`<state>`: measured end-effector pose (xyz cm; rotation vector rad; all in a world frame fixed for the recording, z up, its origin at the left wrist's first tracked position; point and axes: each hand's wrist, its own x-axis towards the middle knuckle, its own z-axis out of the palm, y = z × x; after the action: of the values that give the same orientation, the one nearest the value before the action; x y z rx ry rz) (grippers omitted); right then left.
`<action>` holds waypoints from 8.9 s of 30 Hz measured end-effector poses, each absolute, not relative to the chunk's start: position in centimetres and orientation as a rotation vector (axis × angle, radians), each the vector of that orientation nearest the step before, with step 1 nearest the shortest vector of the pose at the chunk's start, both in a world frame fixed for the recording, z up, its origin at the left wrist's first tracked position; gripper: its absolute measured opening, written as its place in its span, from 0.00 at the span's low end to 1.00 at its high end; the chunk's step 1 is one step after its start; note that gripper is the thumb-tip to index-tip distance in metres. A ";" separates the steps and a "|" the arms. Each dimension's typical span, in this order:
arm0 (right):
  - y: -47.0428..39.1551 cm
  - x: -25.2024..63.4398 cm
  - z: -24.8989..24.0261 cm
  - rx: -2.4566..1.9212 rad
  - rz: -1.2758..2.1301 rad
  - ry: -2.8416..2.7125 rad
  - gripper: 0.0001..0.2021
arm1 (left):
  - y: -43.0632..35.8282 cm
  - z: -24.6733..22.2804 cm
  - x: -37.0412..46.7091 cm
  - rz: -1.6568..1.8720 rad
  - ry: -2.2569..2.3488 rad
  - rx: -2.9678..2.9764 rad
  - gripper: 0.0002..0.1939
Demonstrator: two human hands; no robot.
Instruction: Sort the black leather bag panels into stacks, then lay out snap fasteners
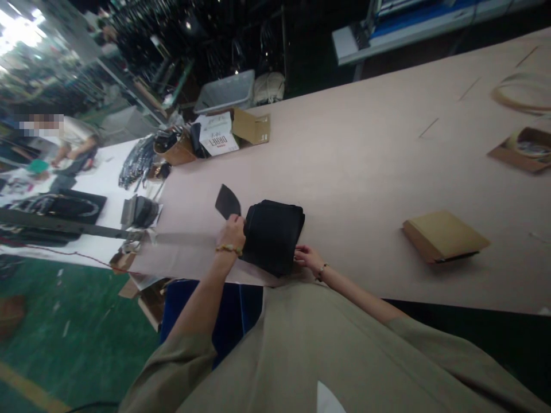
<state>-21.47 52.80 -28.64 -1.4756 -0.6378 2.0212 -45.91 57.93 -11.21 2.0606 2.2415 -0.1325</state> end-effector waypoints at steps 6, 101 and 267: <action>52.7 -22.1 -27.0 -1.376 2.042 -0.666 0.16 | 55.3 -20.6 -36.5 -0.060 1.934 1.760 0.17; 53.0 -20.9 -26.4 -1.440 2.056 -0.493 0.22 | 55.0 -22.8 -36.1 -0.262 1.941 2.006 0.22; 53.6 -22.9 -29.3 -1.469 2.092 -0.390 0.25 | 53.7 -22.5 -39.0 -0.182 1.925 2.008 0.28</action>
<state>-22.89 53.61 -29.25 -1.4686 -0.3899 2.0920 -38.98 53.66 -22.46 2.0076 1.9246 -0.1816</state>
